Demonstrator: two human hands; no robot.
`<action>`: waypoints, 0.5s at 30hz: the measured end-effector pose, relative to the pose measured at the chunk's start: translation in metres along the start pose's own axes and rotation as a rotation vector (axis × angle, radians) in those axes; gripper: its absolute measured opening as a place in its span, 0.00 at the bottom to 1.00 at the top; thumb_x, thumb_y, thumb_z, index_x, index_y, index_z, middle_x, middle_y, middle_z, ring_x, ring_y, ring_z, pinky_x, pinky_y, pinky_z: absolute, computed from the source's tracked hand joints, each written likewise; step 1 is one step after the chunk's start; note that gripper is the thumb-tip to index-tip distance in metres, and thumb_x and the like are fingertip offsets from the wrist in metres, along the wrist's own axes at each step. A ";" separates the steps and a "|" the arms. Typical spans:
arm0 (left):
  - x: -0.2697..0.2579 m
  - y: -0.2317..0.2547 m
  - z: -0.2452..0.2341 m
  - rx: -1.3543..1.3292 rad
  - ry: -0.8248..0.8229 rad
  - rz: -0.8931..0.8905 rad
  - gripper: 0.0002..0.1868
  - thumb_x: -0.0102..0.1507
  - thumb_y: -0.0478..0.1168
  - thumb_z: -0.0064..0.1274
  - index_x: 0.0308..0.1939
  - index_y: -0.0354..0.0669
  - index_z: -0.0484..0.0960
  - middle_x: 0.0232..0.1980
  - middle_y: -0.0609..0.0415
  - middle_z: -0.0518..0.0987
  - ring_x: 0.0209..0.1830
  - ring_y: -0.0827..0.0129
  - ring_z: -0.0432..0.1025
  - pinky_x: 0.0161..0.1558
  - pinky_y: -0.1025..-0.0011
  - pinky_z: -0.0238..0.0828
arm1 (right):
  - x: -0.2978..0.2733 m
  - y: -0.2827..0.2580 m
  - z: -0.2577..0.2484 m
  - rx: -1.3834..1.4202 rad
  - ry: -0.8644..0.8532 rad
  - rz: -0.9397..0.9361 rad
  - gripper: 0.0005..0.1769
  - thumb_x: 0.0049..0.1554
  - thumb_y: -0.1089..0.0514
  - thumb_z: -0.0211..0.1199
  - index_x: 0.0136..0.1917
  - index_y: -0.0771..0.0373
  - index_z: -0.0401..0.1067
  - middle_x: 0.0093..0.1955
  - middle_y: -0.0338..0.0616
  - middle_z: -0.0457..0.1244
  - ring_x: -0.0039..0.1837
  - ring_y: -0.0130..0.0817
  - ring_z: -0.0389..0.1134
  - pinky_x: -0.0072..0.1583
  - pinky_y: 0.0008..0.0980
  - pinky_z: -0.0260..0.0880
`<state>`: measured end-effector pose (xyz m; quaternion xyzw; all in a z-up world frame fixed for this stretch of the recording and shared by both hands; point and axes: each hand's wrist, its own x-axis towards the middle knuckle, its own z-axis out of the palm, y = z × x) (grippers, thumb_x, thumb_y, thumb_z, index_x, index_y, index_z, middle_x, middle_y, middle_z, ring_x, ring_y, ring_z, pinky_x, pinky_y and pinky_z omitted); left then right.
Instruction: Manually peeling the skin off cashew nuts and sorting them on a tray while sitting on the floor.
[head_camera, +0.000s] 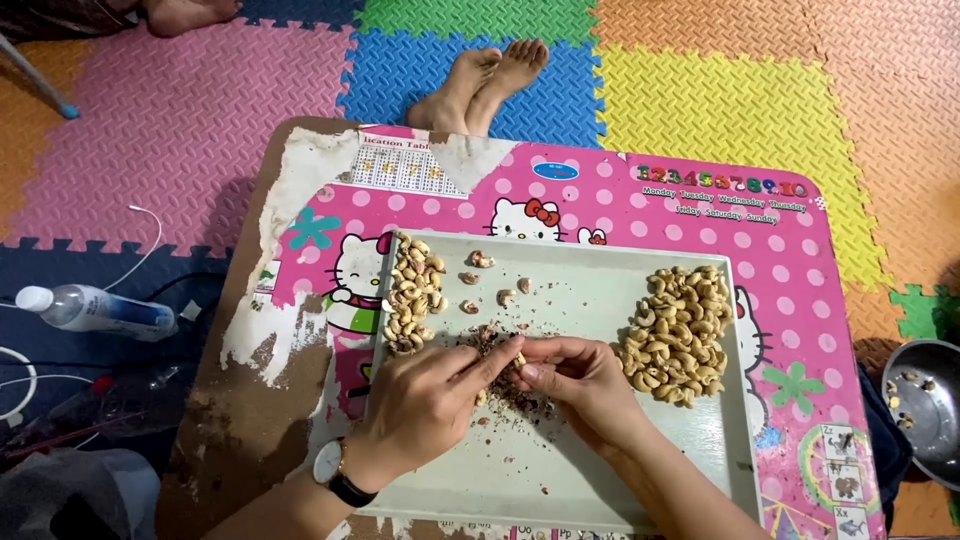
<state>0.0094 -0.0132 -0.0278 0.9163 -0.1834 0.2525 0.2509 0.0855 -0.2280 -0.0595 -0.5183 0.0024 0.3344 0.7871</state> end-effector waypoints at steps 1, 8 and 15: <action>0.003 0.002 -0.004 0.000 0.000 0.001 0.33 0.58 0.27 0.55 0.67 0.52 0.77 0.26 0.63 0.74 0.20 0.76 0.60 0.19 0.78 0.54 | 0.000 0.000 -0.001 0.000 0.000 -0.001 0.16 0.51 0.77 0.67 0.54 0.77 0.78 0.45 0.59 0.72 0.45 0.40 0.74 0.51 0.33 0.77; 0.011 0.008 -0.016 -0.222 -0.057 -0.110 0.29 0.60 0.28 0.54 0.66 0.48 0.78 0.21 0.63 0.74 0.16 0.76 0.58 0.17 0.76 0.50 | 0.000 -0.004 0.002 0.070 -0.006 0.101 0.17 0.53 0.75 0.65 0.57 0.78 0.77 0.46 0.60 0.72 0.46 0.39 0.74 0.52 0.31 0.77; 0.007 0.005 -0.010 -0.166 -0.056 -0.076 0.29 0.60 0.29 0.54 0.67 0.48 0.76 0.22 0.64 0.75 0.16 0.76 0.59 0.18 0.76 0.51 | 0.000 -0.004 0.004 0.060 -0.013 0.068 0.16 0.53 0.75 0.66 0.56 0.78 0.78 0.46 0.59 0.72 0.45 0.39 0.73 0.52 0.31 0.77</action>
